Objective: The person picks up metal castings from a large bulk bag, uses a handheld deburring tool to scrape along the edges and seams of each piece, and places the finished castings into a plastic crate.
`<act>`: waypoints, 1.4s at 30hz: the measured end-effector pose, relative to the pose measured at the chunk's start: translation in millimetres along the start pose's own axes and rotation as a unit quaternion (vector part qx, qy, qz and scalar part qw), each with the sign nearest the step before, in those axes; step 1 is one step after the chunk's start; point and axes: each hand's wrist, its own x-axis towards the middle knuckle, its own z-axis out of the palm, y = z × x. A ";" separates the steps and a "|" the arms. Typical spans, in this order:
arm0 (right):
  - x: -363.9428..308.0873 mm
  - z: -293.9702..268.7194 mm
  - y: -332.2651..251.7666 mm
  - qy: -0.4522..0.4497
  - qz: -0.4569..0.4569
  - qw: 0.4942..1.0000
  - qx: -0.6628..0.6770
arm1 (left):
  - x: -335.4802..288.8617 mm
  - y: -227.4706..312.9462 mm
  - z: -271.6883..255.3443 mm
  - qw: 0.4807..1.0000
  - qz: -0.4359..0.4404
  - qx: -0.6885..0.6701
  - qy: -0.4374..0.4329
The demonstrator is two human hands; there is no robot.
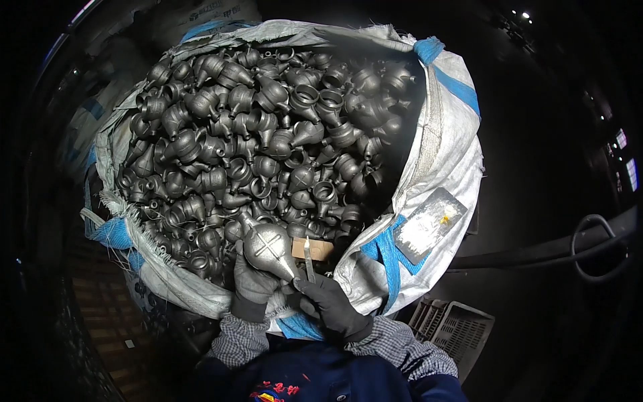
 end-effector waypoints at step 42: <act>-28.0 35.0 29.1 0.050 -0.095 0.936 -0.335 | -63.7 37.6 20.7 0.920 0.196 0.337 -0.050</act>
